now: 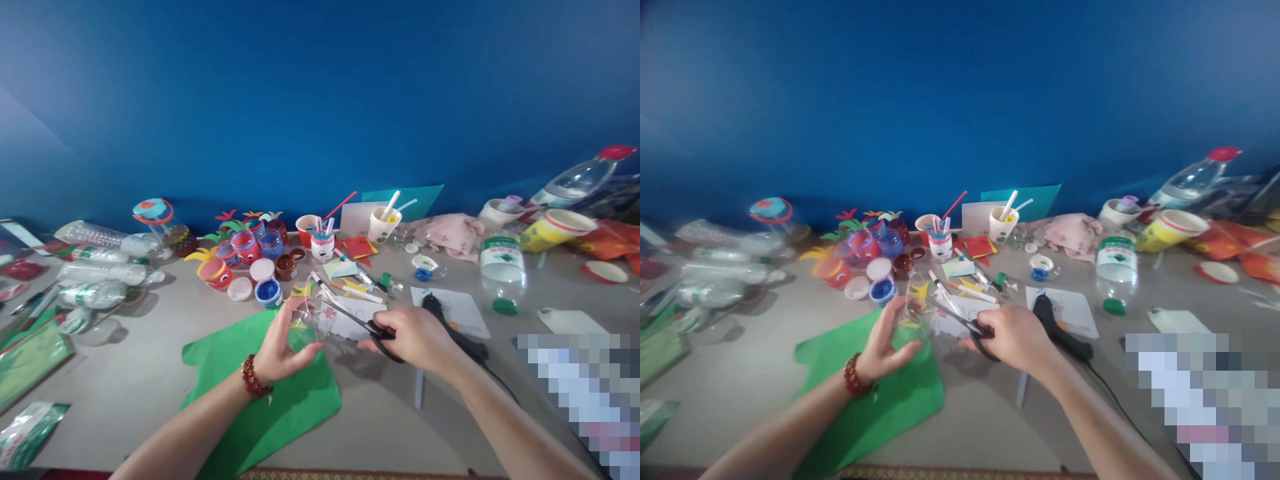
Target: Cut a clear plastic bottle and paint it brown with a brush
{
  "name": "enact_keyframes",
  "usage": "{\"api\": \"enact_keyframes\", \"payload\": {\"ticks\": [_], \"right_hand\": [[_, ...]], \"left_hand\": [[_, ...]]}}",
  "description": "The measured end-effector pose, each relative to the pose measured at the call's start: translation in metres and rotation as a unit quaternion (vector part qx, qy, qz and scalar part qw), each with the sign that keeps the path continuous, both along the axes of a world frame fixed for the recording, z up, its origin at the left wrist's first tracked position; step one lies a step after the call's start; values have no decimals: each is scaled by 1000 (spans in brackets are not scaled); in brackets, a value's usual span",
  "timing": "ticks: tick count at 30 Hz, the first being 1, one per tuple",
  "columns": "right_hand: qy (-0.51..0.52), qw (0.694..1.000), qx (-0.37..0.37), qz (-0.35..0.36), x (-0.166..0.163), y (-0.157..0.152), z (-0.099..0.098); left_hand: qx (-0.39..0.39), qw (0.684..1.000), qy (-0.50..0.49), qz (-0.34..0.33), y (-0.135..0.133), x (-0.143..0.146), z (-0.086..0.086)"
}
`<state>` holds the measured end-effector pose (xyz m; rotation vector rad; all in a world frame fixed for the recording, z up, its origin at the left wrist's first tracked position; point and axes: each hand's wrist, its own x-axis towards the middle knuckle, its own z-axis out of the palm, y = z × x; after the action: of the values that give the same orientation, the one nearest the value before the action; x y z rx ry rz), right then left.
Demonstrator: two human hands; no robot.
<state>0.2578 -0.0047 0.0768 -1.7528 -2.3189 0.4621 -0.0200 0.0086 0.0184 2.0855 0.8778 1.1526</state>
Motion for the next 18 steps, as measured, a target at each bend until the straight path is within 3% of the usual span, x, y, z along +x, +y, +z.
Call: {"api": "enact_keyframes", "payload": {"ticks": [10, 18], "right_hand": [[17, 999, 23, 21, 6, 2, -2], [24, 999, 27, 30, 7, 0, 2]], "left_hand": [[-22, 996, -64, -49, 2, 2, 4], [-107, 979, -131, -113, 4, 0, 4]]}}
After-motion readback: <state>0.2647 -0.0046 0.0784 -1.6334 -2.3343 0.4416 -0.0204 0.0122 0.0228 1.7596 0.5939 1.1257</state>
